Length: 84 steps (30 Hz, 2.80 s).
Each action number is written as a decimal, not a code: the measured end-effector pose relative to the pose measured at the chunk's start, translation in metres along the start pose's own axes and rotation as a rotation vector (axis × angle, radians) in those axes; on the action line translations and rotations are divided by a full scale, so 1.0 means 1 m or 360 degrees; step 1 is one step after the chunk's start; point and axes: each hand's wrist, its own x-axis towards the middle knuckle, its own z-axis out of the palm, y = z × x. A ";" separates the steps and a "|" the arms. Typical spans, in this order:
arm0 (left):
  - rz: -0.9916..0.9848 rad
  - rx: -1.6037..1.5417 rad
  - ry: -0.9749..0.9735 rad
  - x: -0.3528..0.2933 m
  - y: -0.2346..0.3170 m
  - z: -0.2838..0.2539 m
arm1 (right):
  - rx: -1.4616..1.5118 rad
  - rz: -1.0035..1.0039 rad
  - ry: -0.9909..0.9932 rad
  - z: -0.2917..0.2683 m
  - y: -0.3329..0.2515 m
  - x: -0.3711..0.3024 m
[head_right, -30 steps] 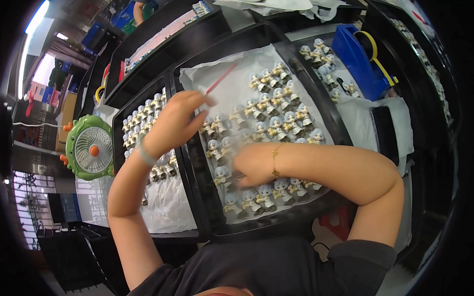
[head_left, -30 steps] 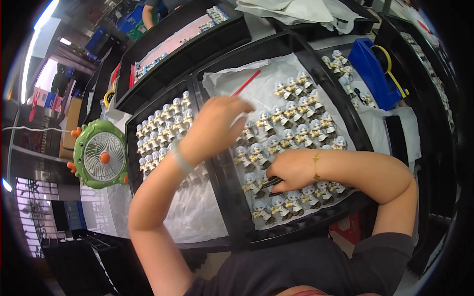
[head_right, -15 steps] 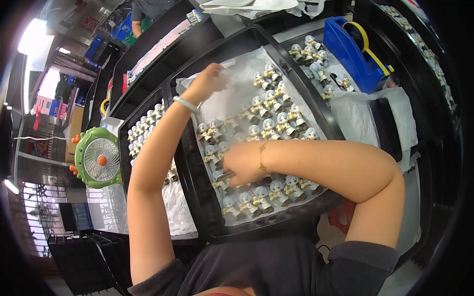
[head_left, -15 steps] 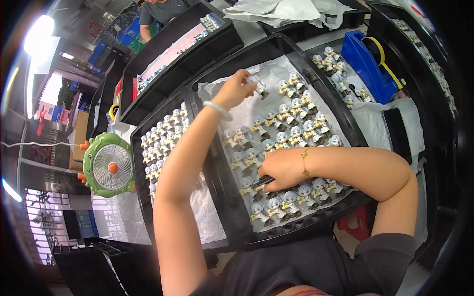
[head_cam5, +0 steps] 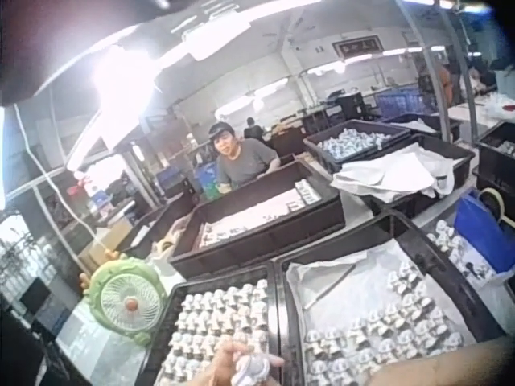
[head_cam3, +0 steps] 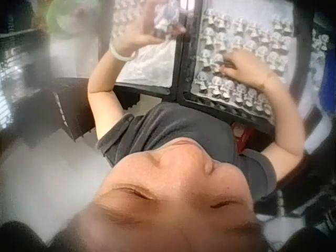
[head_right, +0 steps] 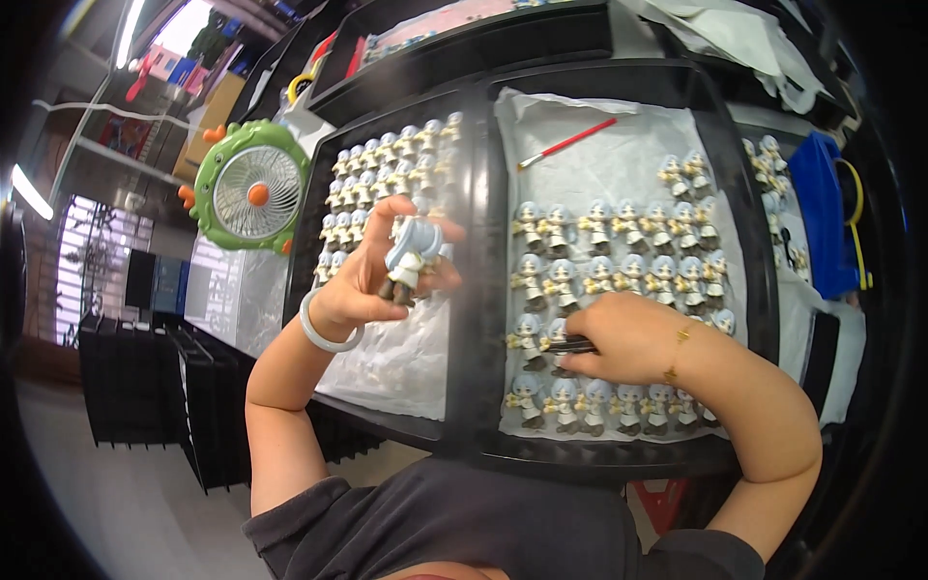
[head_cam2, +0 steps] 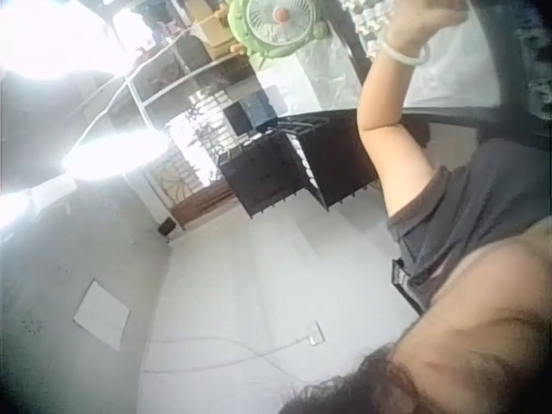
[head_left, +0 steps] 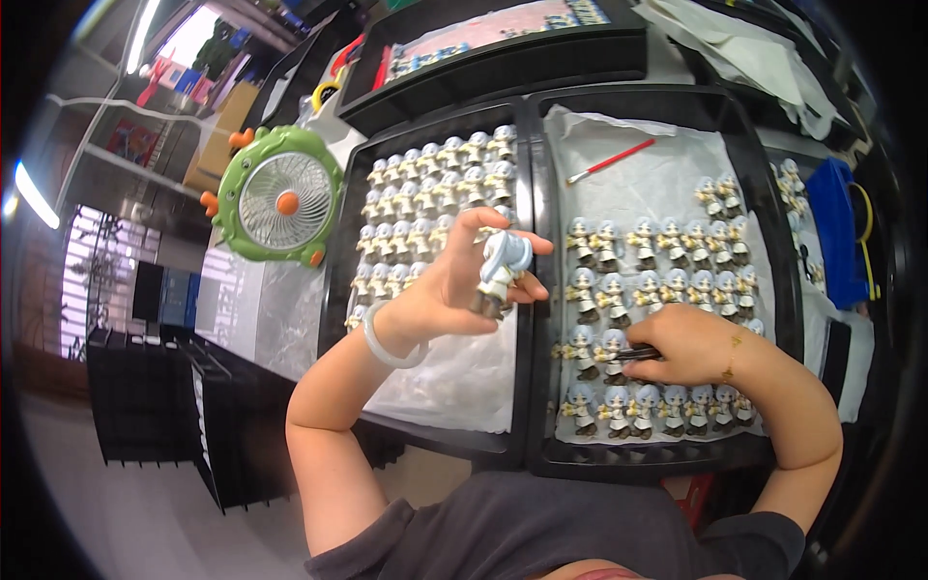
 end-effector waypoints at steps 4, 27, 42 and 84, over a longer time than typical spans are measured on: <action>0.0115 -0.0039 0.0087 -0.021 0.000 0.006 | -0.0037 0.0005 0.0020 -0.001 -0.001 0.002; 0.0442 0.2226 0.0957 -0.062 0.060 -0.021 | -0.0012 0.0096 0.0122 -0.002 -0.005 0.005; -0.0647 0.2964 0.0613 -0.143 -0.008 -0.042 | 0.0040 0.0041 0.0179 0.000 -0.013 0.000; 0.0040 0.0097 -0.0119 0.083 0.000 -0.002 | -0.0096 -0.0057 -0.0116 0.001 0.010 -0.007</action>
